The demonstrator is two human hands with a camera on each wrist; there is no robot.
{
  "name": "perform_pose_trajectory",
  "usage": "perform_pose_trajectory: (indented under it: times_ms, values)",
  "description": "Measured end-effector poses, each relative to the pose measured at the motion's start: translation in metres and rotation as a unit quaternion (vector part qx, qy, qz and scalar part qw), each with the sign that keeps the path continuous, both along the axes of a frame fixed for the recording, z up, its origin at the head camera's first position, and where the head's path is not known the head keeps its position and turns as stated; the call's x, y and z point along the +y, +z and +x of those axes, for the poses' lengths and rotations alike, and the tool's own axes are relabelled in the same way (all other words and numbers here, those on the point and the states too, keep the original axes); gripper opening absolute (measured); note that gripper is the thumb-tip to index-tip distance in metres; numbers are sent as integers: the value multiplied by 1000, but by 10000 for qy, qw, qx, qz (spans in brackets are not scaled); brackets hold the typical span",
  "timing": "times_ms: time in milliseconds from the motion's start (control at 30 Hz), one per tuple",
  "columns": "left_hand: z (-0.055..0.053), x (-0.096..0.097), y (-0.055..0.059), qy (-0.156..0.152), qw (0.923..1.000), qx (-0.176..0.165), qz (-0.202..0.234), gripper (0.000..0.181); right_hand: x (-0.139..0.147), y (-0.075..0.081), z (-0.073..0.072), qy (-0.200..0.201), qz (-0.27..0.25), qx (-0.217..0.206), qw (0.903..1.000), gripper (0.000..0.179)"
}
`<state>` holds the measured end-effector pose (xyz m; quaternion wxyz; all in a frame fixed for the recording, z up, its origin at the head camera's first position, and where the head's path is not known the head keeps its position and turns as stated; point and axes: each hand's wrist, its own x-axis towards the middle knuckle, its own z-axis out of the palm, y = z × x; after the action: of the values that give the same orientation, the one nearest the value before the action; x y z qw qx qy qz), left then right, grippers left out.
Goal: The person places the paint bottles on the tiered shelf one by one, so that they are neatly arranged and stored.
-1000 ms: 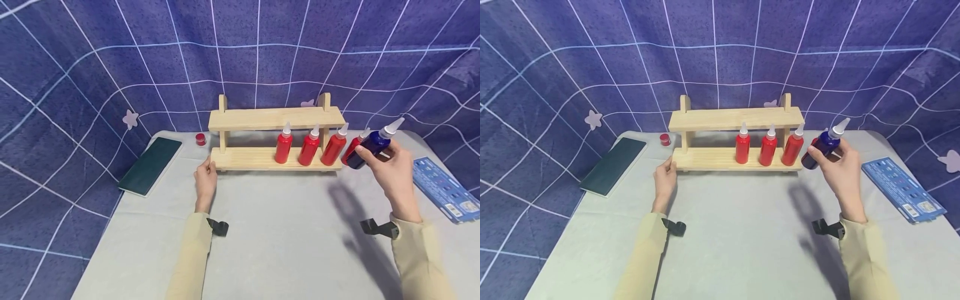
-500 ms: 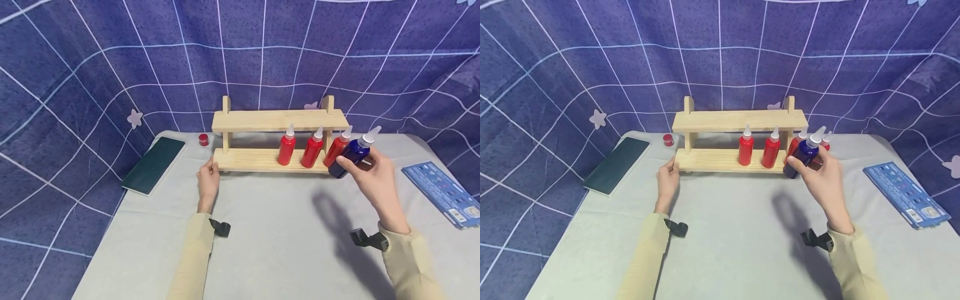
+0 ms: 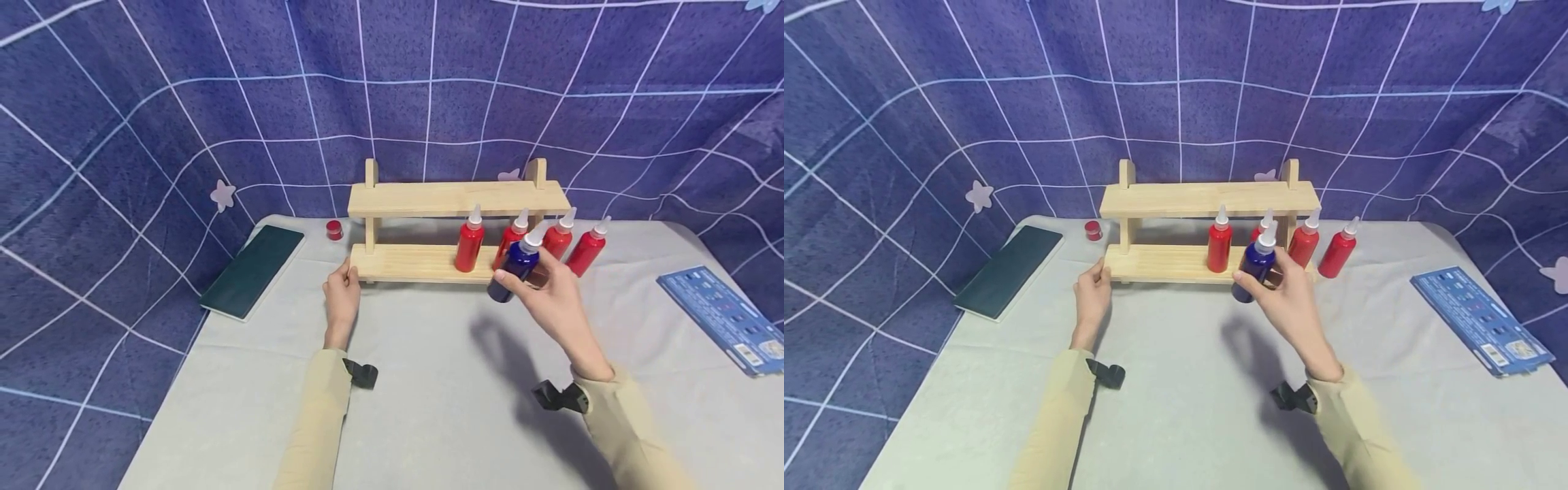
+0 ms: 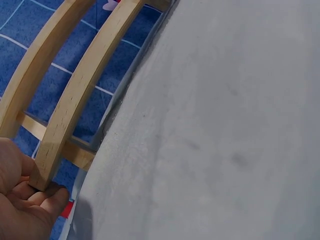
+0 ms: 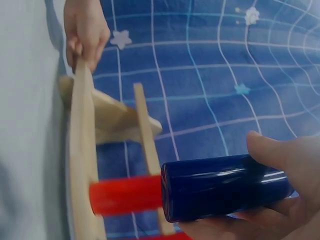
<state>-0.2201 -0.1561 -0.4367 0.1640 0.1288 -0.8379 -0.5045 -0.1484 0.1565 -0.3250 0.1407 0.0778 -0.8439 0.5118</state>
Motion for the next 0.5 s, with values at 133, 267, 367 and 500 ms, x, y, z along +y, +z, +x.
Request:
perform_pose_trajectory:
  times_ms: [133, 267, 367, 500]
  values:
    - [1, -1, 1, 37, 10000, 2, -18, 37, -17, -6, -6, 268, -127, -107, 9995, 42]
    - [2, -1, 2, 39, 10000, -40, -20, 37, -30, -10, -12, 319, -61, -335, 9989, 43]
    - [2, -1, 2, 54, 9999, -79, -39, 37, -39, -14, -19, 414, -127, -379, 9983, 43]
    - [3, -1, 2, 31, 9999, -84, -58, 37, -52, -18, -28, 531, -310, -345, 9975, 43]
